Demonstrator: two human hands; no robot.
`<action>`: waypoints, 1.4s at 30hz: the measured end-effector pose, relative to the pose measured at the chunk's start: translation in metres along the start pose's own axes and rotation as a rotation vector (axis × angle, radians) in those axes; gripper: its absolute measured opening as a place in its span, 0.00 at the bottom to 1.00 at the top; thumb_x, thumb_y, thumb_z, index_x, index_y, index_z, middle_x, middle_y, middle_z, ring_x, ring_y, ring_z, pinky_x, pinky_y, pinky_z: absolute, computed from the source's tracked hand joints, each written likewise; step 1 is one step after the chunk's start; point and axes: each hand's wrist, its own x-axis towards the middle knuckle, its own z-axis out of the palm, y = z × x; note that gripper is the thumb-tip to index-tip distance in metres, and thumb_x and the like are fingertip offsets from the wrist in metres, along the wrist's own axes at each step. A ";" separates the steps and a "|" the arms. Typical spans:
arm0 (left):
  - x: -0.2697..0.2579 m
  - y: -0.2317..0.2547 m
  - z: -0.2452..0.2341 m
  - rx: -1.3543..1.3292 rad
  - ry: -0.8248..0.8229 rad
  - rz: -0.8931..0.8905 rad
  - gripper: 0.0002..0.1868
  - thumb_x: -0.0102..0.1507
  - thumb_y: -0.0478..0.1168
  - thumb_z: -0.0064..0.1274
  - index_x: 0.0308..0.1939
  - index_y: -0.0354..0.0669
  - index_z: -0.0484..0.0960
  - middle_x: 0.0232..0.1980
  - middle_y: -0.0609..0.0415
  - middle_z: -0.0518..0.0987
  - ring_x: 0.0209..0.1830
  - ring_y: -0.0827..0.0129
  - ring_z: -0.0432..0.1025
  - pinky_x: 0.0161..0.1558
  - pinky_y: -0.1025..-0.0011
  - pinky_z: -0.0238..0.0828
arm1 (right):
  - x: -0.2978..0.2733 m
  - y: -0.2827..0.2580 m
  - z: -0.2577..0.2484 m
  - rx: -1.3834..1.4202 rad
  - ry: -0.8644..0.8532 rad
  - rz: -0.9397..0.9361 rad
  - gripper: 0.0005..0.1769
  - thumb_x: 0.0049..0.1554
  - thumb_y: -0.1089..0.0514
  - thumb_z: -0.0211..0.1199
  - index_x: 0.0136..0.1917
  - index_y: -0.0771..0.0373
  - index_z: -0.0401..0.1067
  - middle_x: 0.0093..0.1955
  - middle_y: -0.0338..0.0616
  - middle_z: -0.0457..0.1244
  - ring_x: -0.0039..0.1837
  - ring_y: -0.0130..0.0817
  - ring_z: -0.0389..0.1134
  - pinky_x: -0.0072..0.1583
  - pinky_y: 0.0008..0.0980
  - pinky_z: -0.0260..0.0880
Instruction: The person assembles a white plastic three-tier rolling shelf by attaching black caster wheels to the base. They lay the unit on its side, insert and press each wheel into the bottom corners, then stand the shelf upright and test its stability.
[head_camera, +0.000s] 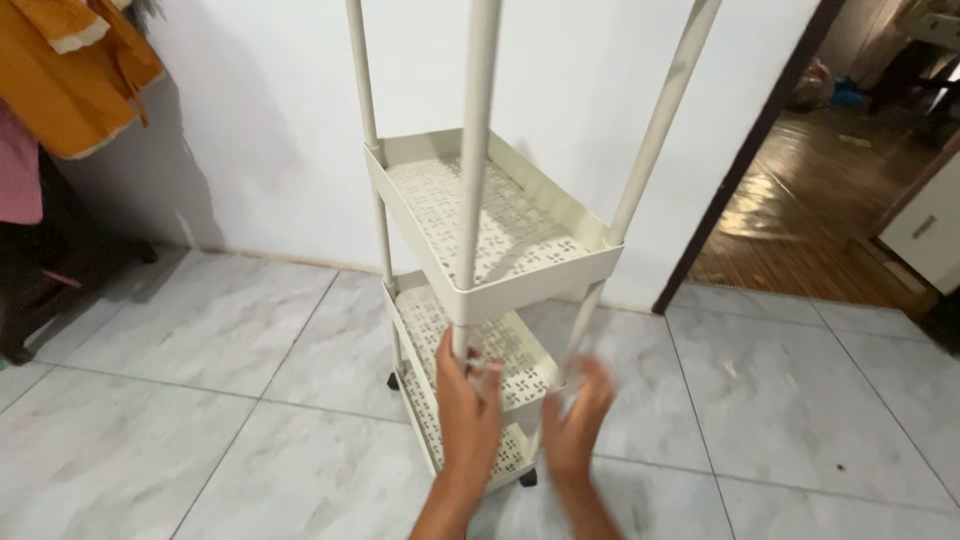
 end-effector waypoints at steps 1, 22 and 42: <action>-0.005 -0.002 -0.003 0.037 0.026 0.059 0.30 0.67 0.45 0.45 0.71 0.38 0.61 0.51 0.39 0.77 0.48 0.56 0.76 0.47 0.63 0.76 | 0.024 0.009 -0.004 -0.012 0.090 0.104 0.41 0.54 0.63 0.62 0.74 0.77 0.49 0.74 0.67 0.46 0.75 0.60 0.49 0.73 0.48 0.48; 0.156 -0.052 -0.087 0.896 0.160 0.300 0.19 0.70 0.53 0.39 0.54 0.51 0.80 0.59 0.30 0.75 0.57 0.33 0.67 0.52 0.43 0.68 | -0.002 -0.056 0.057 -0.020 -0.589 0.136 0.27 0.67 0.42 0.43 0.70 0.62 0.62 0.59 0.51 0.64 0.60 0.45 0.66 0.61 0.45 0.67; 0.081 -0.104 -0.074 0.730 0.027 0.206 0.06 0.67 0.33 0.41 0.45 0.32 0.67 0.28 0.39 0.80 0.25 0.43 0.75 0.27 0.49 0.69 | 0.163 0.127 0.017 0.015 -0.255 0.259 0.19 0.71 0.44 0.44 0.56 0.61 0.64 0.40 0.43 0.67 0.43 0.36 0.69 0.48 0.37 0.68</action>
